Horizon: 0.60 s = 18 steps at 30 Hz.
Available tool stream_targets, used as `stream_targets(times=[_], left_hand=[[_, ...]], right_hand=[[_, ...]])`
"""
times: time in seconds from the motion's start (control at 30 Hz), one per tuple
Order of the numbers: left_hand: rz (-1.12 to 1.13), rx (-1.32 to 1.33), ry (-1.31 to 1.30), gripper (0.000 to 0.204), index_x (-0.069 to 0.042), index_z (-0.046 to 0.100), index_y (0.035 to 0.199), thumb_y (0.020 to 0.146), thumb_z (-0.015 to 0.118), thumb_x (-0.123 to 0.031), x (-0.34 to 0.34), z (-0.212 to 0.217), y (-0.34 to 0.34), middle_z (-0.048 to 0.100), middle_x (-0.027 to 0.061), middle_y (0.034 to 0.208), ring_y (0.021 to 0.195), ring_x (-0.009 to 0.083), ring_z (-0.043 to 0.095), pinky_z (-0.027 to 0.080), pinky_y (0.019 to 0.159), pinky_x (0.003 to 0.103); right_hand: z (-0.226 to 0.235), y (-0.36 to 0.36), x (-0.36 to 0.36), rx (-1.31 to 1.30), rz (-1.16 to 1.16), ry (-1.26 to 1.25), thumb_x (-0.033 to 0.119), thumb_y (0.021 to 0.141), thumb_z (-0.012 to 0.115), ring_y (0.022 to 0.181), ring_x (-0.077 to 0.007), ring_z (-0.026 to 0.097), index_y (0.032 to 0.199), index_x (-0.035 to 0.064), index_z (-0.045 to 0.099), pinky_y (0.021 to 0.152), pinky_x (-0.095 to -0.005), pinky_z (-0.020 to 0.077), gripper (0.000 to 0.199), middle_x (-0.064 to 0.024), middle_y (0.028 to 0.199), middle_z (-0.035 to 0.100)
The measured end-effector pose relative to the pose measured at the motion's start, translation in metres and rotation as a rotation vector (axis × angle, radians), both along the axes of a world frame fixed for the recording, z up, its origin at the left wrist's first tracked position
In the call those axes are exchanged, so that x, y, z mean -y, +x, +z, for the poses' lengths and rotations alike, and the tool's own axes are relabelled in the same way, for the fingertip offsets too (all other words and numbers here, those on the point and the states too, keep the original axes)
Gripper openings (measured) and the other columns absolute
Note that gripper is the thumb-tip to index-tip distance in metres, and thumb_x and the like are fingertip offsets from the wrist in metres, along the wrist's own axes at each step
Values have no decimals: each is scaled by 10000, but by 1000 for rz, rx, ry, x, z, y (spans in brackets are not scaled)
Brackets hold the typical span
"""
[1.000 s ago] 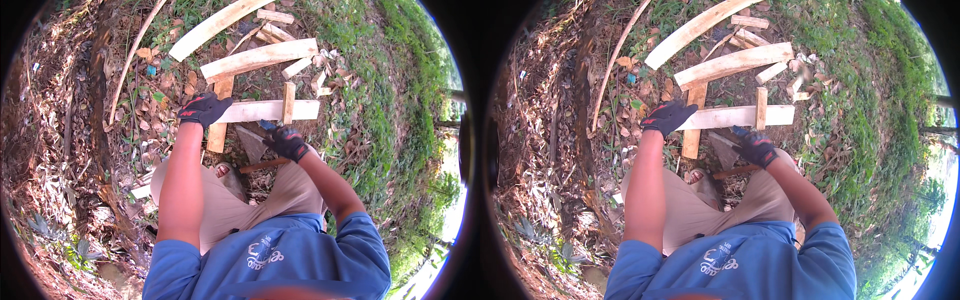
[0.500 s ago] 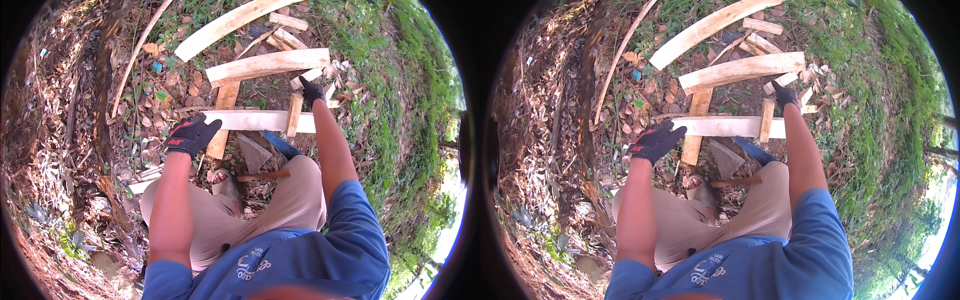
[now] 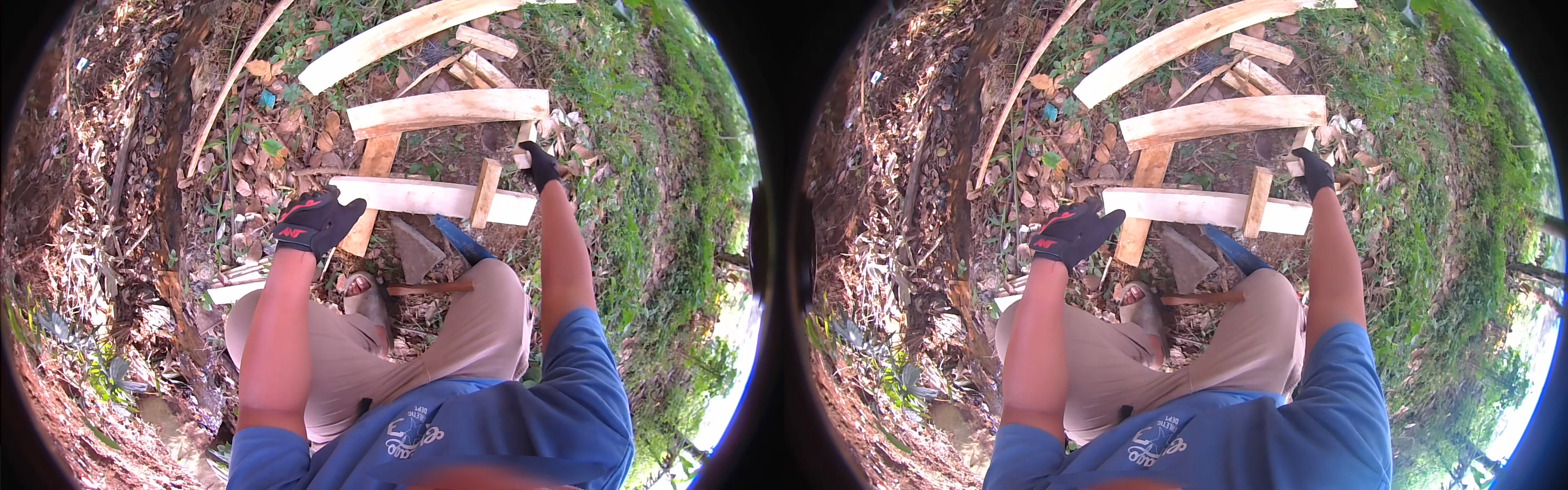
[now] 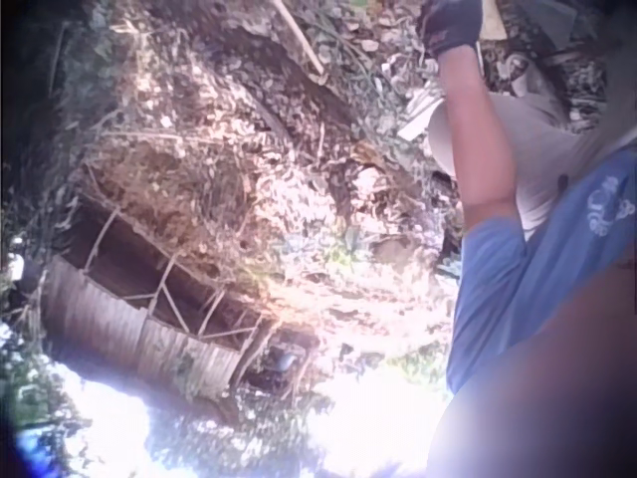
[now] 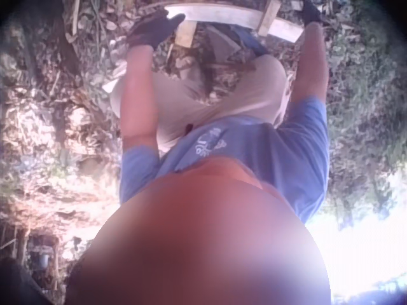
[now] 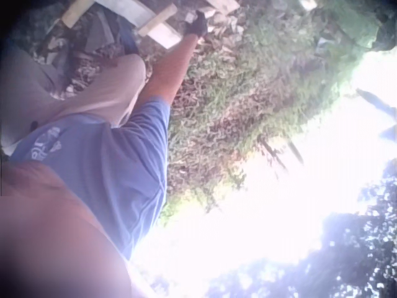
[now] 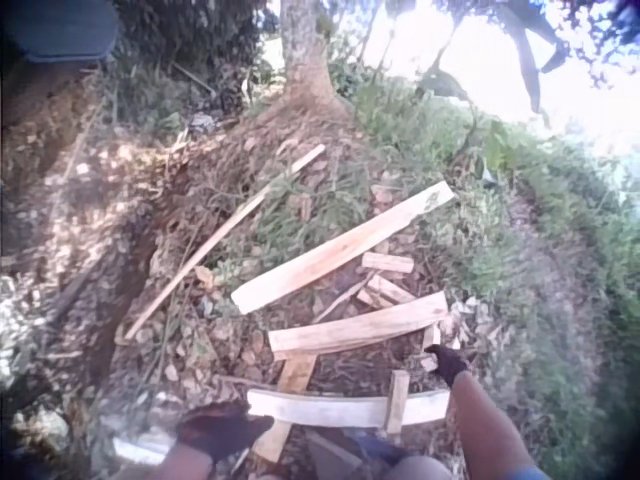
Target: The person picks up, turns over, and arranges wood planks on a makeshift wooden structure outdoors.
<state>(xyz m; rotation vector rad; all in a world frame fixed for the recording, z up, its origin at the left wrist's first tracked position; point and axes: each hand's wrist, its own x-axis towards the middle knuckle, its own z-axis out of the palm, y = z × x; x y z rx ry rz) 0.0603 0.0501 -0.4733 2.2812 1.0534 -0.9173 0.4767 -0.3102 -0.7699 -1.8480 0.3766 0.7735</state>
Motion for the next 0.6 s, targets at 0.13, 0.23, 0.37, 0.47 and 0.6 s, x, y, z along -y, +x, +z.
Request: stream_targets(times=[0.13, 0.23, 0.37, 0.47, 0.6], left_hand=[[-60, 13, 5, 1015, -95, 545, 1725, 1021, 548, -826, 11, -1, 5, 548, 192, 1762, 1612, 393, 541, 417, 1348, 498], [-112, 140, 92, 950, -82, 624, 1640, 1019, 570, -799, 13, 1, 0, 649, 238, 1635, 1512, 430, 624, 486, 1270, 527], [-13, 154, 90, 983, -86, 580, 1690, 1034, 527, -815, -7, 20, -18, 604, 253, 1688, 1555, 431, 591, 466, 1302, 517], [96, 267, 129, 1101, -41, 521, 1728, 1019, 500, -883, -24, 48, -43, 494, 209, 1800, 1665, 395, 469, 356, 1376, 460], [296, 436, 191, 1051, -33, 580, 1677, 1031, 522, -860, -35, 83, -76, 581, 207, 1732, 1609, 403, 541, 399, 1334, 480]], right_hand=[[49, -22, 63, -120, -118, 374, 367, 1023, 789, 711, -176, 710, 1119, 119, 781, 578, -326, 509, 266, -39, 835, 733], [66, -80, 76, 220, 105, 374, 319, 1033, 822, 729, -177, 736, 1201, 100, 779, 630, -309, 573, 280, -34, 928, 781], [77, -191, 27, 151, 299, 233, 280, 1014, 875, 759, -153, 743, 1279, 36, 768, 656, -285, 585, 376, -45, 991, 800], [79, -276, -40, -89, 332, 264, 298, 910, 979, 797, -195, 771, 1214, -77, 772, 730, -358, 665, 525, -119, 1015, 799], [73, -351, -139, -116, 579, 158, 362, 892, 968, 1042, -255, 810, 1274, -43, 779, 865, -416, 665, 588, -170, 1159, 824]])
